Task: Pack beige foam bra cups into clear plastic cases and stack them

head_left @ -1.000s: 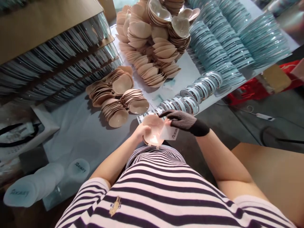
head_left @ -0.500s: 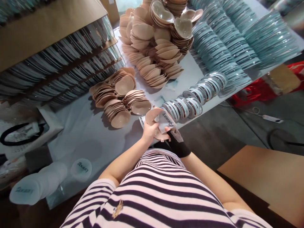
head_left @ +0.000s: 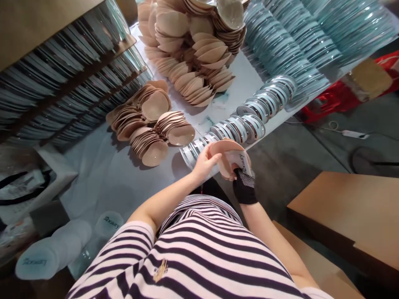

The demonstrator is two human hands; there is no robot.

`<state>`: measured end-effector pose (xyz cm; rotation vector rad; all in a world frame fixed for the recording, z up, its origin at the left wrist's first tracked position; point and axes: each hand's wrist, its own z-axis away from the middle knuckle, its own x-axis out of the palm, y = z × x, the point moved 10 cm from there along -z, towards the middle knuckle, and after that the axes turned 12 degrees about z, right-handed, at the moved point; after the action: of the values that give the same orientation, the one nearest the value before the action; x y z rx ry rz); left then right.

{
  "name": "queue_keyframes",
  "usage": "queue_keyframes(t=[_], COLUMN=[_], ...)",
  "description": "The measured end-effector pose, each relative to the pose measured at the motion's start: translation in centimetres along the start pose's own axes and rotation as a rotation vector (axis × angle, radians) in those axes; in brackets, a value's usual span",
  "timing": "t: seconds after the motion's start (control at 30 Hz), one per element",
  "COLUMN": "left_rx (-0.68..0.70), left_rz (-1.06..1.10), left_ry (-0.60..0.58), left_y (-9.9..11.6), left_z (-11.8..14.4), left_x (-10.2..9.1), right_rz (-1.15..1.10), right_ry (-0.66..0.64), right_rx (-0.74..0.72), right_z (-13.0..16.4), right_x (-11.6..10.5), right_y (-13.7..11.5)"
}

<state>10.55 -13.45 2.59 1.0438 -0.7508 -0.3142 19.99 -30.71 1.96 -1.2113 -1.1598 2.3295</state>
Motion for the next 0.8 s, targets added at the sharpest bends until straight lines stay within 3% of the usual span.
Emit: queue_keyframes(t=[0.1,0.17,0.27,0.4,0.6,0.8], left_rx=[0.14,0.164,0.225,0.277,0.364,0.393], left_rz=[-0.54,-0.781,-0.961,-1.132,-1.417,-1.398], left_ry=[-0.216,-0.401,-0.577,-0.602,-0.522,-0.627], left_y=[2.5,2.1,0.9,-0.6,-1.1,-1.8], left_z=[-1.5,-2.1,-2.1,-1.5,-1.3,-2.0], left_x=[-2.8,-3.7,-3.3,-1.6,-0.4,0.6], right_rz=[0.092,0.168,0.267,0.318,0.432,0.544], right_ry=[0.332,0.375,0.342,0.318,0.46,0.48], right_rx=[0.087,-0.001,-0.053,-0.089,-0.306,-0.462], right_z=[0.7,1.2,2.2,3.1,4.5,6.1], right_x=[-5.2,-6.1,-5.0,-2.7,-2.2,-1.3], right_y=[1.0,0.1,-0.2,0.3,0.5,-0.5])
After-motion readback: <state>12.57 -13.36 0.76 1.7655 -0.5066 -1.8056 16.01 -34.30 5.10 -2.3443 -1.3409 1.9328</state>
